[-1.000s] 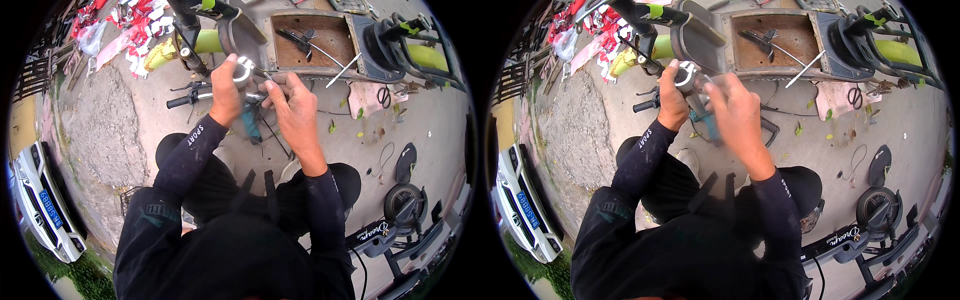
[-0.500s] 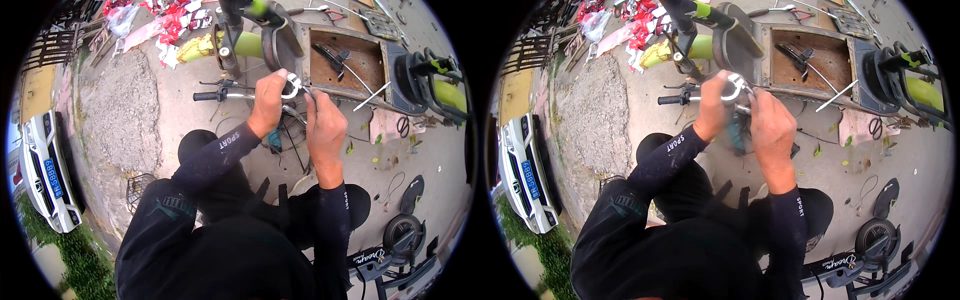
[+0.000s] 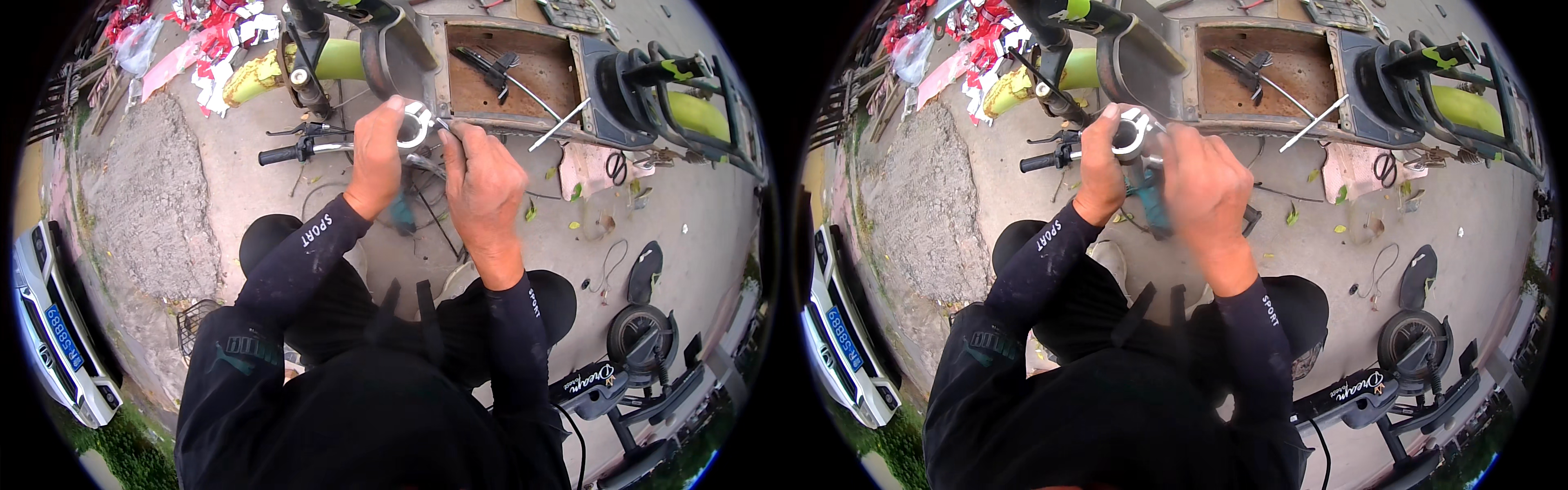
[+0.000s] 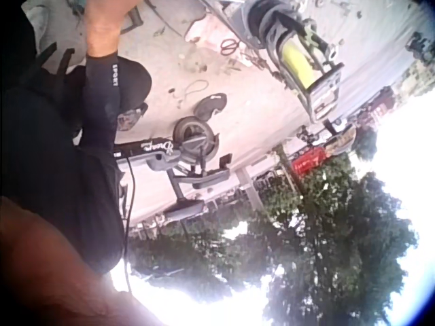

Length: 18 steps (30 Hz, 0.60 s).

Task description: The person removes the handlebar and stem from a bicycle frame using a power drill and a wrench. They then reattach the handlebar to the stem, securing it with a bolt and tightening it with a wrench.

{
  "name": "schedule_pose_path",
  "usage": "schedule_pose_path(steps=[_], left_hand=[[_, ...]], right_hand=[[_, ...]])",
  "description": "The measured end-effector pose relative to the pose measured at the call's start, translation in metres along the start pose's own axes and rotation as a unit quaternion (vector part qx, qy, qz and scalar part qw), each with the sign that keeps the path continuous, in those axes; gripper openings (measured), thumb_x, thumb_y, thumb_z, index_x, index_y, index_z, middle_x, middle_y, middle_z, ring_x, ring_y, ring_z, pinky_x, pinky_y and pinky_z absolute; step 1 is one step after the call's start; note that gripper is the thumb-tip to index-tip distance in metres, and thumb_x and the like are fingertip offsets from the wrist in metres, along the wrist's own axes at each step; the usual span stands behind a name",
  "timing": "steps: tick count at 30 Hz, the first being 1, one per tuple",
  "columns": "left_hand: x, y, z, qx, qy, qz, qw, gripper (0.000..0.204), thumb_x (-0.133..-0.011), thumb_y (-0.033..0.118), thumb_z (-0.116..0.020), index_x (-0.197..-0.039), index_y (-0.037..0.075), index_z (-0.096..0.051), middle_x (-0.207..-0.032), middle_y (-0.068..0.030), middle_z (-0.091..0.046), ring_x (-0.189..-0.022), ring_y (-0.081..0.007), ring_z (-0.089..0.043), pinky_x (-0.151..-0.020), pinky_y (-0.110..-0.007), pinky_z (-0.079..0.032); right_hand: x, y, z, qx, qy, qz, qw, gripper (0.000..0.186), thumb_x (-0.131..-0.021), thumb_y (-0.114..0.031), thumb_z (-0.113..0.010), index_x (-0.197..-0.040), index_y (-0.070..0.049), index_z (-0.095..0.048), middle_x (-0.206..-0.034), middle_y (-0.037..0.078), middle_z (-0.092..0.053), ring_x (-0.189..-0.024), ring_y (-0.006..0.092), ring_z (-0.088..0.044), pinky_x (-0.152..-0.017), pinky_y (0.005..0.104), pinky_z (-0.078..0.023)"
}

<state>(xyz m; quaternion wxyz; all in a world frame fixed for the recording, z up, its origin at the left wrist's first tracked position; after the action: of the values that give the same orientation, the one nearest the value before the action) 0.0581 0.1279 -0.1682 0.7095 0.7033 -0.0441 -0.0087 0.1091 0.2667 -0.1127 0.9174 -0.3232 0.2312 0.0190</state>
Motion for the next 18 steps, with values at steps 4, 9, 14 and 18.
schedule_pose_path(steps=[4, 9, 14, 18], left_hand=[[-0.0005, 0.0006, 0.0, 0.028, -0.008, 0.032, 0.999, 0.049, -0.101, 0.039, -0.038, -0.094, -0.001, -0.066, -0.077, -0.005, -0.066, -0.066, -0.0118, -0.059, -0.061, -0.027, -0.044], [-0.0006, 0.0, -0.0035, 0.09, -0.003, 0.064, 0.994, 0.05, -0.102, 0.039, -0.037, -0.095, -0.001, -0.065, -0.081, -0.0073, -0.066, -0.066, -0.0134, -0.059, -0.065, -0.028, -0.048], [0.0, 0.0009, -0.002, 0.063, -0.017, 0.054, 0.996, 0.049, -0.102, 0.039, -0.036, -0.096, -0.001, -0.065, -0.084, -0.0068, -0.066, -0.068, -0.0135, -0.059, -0.067, -0.029, -0.048], [0.0, 0.0002, -0.0018, 0.056, -0.026, 0.046, 0.997, 0.048, -0.102, 0.038, -0.035, -0.096, -0.001, -0.064, -0.083, -0.0064, -0.066, -0.069, -0.013, -0.058, -0.067, -0.028, -0.048]], right_hand=[[0.0034, 0.0012, -0.0007, -0.034, 0.001, -0.02, 0.999, 0.014, -0.084, -0.005, -0.074, -0.094, -0.004, -0.066, -0.077, 0.013, -0.067, -0.067, 0.0312, -0.065, -0.059, 0.0372, -0.05], [0.0031, 0.0009, -0.0025, -0.022, -0.017, -0.006, 1.0, 0.017, -0.082, -0.006, -0.076, -0.096, -0.004, -0.067, -0.079, 0.012, -0.068, -0.069, 0.0278, -0.066, -0.059, 0.0358, -0.051], [0.0036, 0.0008, -0.0044, 0.101, 0.029, 0.109, 0.989, 0.019, -0.079, -0.008, -0.075, -0.096, -0.006, -0.067, -0.084, 0.005, -0.07, -0.075, 0.0213, -0.067, -0.061, 0.0322, -0.053], [0.0006, 0.0041, -0.0017, 0.115, 0.022, 0.145, 0.983, 0.018, -0.079, -0.009, -0.074, -0.095, -0.006, -0.067, -0.086, 0.004, -0.07, -0.078, 0.0199, -0.068, -0.061, 0.0303, -0.054]])
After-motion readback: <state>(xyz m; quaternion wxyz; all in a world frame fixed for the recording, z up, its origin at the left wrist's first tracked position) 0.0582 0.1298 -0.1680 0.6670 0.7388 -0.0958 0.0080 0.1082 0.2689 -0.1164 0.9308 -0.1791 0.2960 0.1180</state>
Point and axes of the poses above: each hand's wrist, its own x-axis away from the middle knuckle, its own z-axis out of the back of the hand, y = z × x, the point moved 3 cm from there along -x, towards the middle knuckle
